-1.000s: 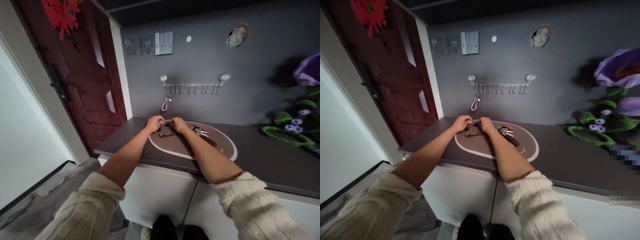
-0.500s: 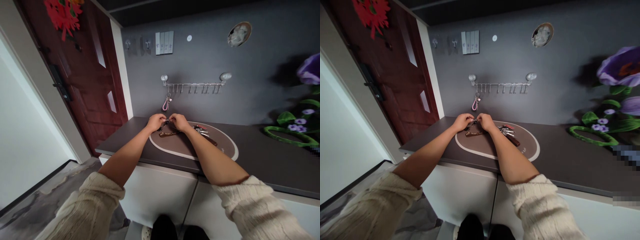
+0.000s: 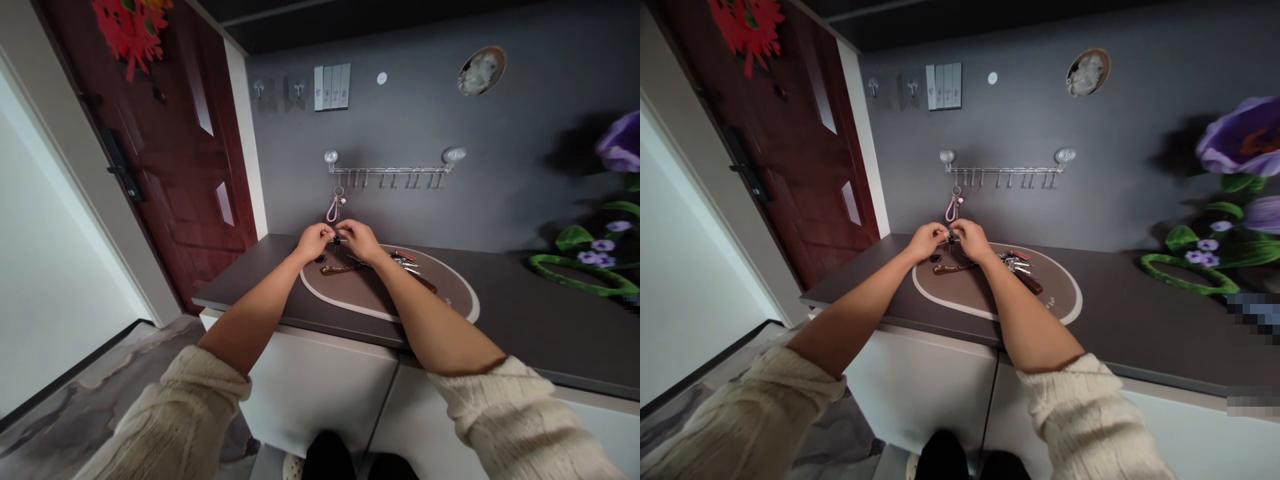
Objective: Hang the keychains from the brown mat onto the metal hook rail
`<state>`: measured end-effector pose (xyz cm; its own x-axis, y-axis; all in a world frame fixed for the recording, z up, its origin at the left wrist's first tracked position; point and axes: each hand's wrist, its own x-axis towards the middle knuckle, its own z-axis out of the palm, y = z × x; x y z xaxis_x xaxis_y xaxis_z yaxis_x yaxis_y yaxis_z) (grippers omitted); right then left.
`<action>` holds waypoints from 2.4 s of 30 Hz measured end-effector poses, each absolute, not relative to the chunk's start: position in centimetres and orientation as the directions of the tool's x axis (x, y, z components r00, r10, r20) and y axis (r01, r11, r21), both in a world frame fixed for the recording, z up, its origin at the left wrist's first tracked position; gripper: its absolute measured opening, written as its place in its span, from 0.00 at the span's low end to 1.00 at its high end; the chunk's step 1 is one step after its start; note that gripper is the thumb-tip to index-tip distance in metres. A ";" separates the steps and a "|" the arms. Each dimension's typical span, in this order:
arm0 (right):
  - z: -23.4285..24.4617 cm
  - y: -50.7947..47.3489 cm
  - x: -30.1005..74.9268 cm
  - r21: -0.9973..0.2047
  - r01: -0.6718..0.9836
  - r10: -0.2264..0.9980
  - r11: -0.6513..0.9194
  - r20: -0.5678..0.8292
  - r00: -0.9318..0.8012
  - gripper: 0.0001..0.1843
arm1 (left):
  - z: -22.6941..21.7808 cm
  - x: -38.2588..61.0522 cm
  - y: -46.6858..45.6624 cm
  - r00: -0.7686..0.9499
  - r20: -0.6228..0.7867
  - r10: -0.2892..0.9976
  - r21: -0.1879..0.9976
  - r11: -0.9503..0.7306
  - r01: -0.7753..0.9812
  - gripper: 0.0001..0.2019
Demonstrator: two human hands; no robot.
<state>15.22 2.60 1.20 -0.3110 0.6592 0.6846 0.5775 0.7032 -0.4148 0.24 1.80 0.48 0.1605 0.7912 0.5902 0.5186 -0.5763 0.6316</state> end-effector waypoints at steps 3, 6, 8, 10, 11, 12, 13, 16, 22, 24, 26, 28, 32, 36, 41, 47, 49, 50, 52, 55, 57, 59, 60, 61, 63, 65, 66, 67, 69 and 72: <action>1.2 2.6 15.2 -0.529 0.487 0.690 0.695 0.683 -0.241 0.11 | 0.2 0.3 2.1 0.149 0.577 0.803 0.708 -0.583 0.399 0.05; 1.1 2.7 15.1 -0.616 0.417 0.728 0.668 0.656 -0.197 0.09 | 0.1 0.4 2.4 0.135 0.569 0.811 0.763 -0.582 0.281 0.05; 1.0 2.8 15.0 -0.660 0.373 0.751 0.652 0.633 -0.191 0.09 | 0.1 0.5 2.4 0.123 0.559 0.820 0.793 -0.572 0.209 0.05; 0.9 2.9 14.9 -0.701 0.332 0.773 0.631 0.605 -0.192 0.08 | 0.3 0.5 2.3 0.109 0.550 0.828 0.815 -0.560 0.148 0.04; 0.9 2.9 14.8 -0.723 0.309 0.785 0.618 0.590 -0.191 0.08 | 0.4 0.6 2.2 0.100 0.545 0.832 0.824 -0.554 0.121 0.04; 0.8 2.8 14.8 -0.747 0.280 0.797 0.603 0.573 -0.191 0.08 | 0.4 0.6 2.1 0.091 0.540 0.837 0.831 -0.547 0.097 0.04; 0.8 2.7 14.7 -0.772 0.245 0.810 0.586 0.554 -0.190 0.08 | 0.5 0.6 2.0 0.082 0.535 0.841 0.838 -0.540 0.076 0.04; 0.9 2.4 14.5 -0.841 0.122 0.844 0.527 0.502 -0.188 0.09 | 0.6 0.7 1.9 0.070 0.525 0.848 0.849 -0.528 0.026 0.04; 0.9 2.3 14.5 -0.871 0.082 0.869 0.483 0.467 -0.163 0.12 | 0.6 0.9 1.8 0.074 0.520 0.851 0.853 -0.522 0.006 0.05; 0.9 2.4 14.6 -0.853 0.108 0.855 0.511 0.493 -0.160 0.12 | 0.6 1.0 1.6 0.071 0.519 0.852 0.853 -0.522 0.015 0.05; 0.9 2.3 14.7 -0.826 0.142 0.836 0.545 0.524 -0.161 0.11 | 0.7 1.1 1.4 0.056 0.525 0.849 0.849 -0.527 0.030 0.06; 1.1 2.2 14.8 -0.788 0.189 0.811 0.585 0.564 -0.158 0.11 | 0.8 1.2 1.3 0.041 0.533 0.845 0.844 -0.535 0.033 0.07; 1.7 1.6 14.9 -0.709 0.257 0.752 0.657 0.642 -0.151 0.10 | 1.2 1.3 1.0 0.036 0.566 0.824 0.823 -0.567 0.044 0.08; 2.4 1.3 15.0 -0.676 0.261 0.719 0.690 0.683 -0.132 0.10 | 1.5 1.2 0.8 0.021 0.614 0.789 0.784 -0.612 0.100 0.09; 3.3 2.3 15.4 -0.736 0.182 0.754 0.652 0.655 -0.052 0.08 | 1.1 1.0 1.4 -0.007 0.639 0.769 0.758 -0.628 0.175 0.09; 5.6 3.8 15.6 -0.840 -0.015 0.838 0.542 0.539 0.087 0.07 | 0.3 0.7 2.5 -0.032 0.621 0.783 0.750 -0.582 0.312 0.07; 6.6 4.3 15.3 -0.857 -0.050 0.855 0.512 0.504 0.120 0.06 | 0.1 0.5 2.7 -0.043 0.607 0.793 0.750 -0.554 0.362 0.07; 7.1 4.5 15.1 -0.864 -0.061 0.862 0.500 0.489 0.132 0.05 | 0.1 0.5 2.7 -0.051 0.602 0.797 0.749 -0.541 0.382 0.07; 7.9 5.0 14.6 -0.876 -0.070 0.873 0.478 0.464 0.153 0.03 | 0.0 0.4 2.8 -0.065 0.597 0.800 0.746 -0.523 0.413 0.07; 8.8 5.9 13.9 -0.896 -0.086 0.889 0.436 0.414 0.196 0.01 | -0.1 0.3 2.9 -0.071 0.597 0.799 0.738 -0.512 0.440 0.07; 9.1 6.3 13.4 -0.911 -0.101 0.898 0.400 0.368 0.240 0.02 | -0.1 0.2 2.9 -0.078 0.591 0.803 0.741 -0.502 0.446 0.06; 9.4 6.6 13.0 -0.920 -0.124 0.903 0.371 0.327 0.278 0.03 | -0.1 0.2 2.9 -0.089 0.581 0.809 0.749 -0.489 0.448 0.06; 9.5 6.8 12.8 -0.923 -0.134 0.904 0.362 0.313 0.290 0.03 | 0.0 0.2 2.8 -0.095 0.576 0.812 0.752 -0.481 0.450 0.06; 9.6 6.9 12.7 -0.924 -0.142 0.905 0.356 0.303 0.298 0.04 | 0.1 0.2 2.8 -0.098 0.571 0.815 0.755 -0.475 0.452 0.06; 9.6 7.2 12.5 -0.924 -0.143 0.902 0.355 0.299 0.312 0.05 | 0.2 0.2 2.7 -0.100 0.565 0.819 0.757 -0.466 0.458 0.06; 9.4 7.6 12.4 -0.923 -0.107 0.887 0.369 0.315 0.336 0.05 | 0.2 0.2 2.7 -0.098 0.564 0.820 0.757 -0.466 0.459 0.06; 9.3 7.9 12.4 -0.923 -0.077 0.876 0.377 0.328 0.355 0.05 | 0.2 0.2 2.8 -0.097 0.566 0.818 0.755 -0.469 0.458 0.06; 9.1 8.2 12.4 -0.923 -0.042 0.862 0.383 0.341 0.376 0.04 | 0.2 0.2 2.8 -0.097 0.569 0.817 0.755 -0.471 0.456 0.06; 8.7 8.9 12.6 -0.922 0.020 0.836 0.387 0.359 0.415 0.04 | 0.1 0.1 3.0 -0.099 0.570 0.816 0.756 -0.473 0.452 0.06; 8.0 9.9 13.0 -0.909 0.101 0.804 0.405 0.407 0.435 0.05 | 0.0 0.0 3.2 -0.105 0.565 0.819 0.765 -0.471 0.440 0.06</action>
